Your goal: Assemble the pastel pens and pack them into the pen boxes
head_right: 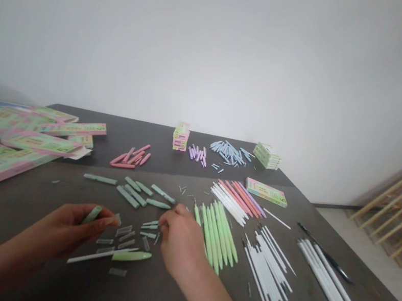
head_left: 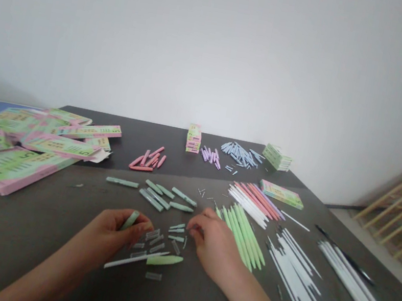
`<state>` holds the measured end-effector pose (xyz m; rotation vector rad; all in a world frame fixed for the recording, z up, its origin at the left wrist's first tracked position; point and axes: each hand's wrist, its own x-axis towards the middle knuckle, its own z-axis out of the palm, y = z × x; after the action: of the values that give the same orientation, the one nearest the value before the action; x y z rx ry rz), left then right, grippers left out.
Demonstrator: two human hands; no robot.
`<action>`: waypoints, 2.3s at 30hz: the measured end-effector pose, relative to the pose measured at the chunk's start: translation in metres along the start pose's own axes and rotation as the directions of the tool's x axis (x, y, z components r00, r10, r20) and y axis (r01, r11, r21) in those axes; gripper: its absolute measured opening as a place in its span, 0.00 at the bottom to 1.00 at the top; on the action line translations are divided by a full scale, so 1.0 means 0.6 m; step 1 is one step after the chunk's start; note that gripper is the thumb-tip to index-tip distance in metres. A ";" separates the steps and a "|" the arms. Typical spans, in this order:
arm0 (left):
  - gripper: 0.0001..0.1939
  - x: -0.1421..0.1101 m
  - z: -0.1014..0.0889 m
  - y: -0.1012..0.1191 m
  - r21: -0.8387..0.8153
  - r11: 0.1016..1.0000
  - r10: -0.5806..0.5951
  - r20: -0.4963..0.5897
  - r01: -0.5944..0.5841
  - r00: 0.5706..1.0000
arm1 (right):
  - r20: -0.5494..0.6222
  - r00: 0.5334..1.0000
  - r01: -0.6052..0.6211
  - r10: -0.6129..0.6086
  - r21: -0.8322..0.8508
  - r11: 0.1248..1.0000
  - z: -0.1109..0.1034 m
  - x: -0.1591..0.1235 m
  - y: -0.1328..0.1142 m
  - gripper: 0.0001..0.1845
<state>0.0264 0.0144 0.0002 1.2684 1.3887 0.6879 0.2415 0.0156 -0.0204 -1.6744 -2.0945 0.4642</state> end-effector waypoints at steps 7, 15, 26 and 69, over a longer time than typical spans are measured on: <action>0.26 0.023 -0.006 -0.027 0.070 0.996 0.058 0.057 -0.062 0.997 | 0.037 0.997 0.061 -0.063 0.050 0.997 0.018 0.002 0.003 0.07; 0.20 0.018 -0.004 -0.011 0.192 0.972 0.124 0.084 -0.138 0.989 | 0.035 0.998 0.048 -0.049 0.018 0.999 0.024 0.004 -0.002 0.04; 0.14 0.017 -0.004 -0.016 0.198 0.964 0.174 0.042 -0.179 0.984 | -0.069 0.994 0.111 -0.087 0.601 0.792 0.014 -0.009 -0.021 0.05; 0.13 -0.008 0.005 0.006 0.122 0.967 0.209 0.112 -0.222 0.972 | -0.316 0.936 0.332 -0.156 0.639 0.694 0.007 -0.024 -0.036 0.13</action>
<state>0.0293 0.0100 0.0042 1.5564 1.2438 0.6775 0.2241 -0.0030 -0.0150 -0.9372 -1.6301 0.7884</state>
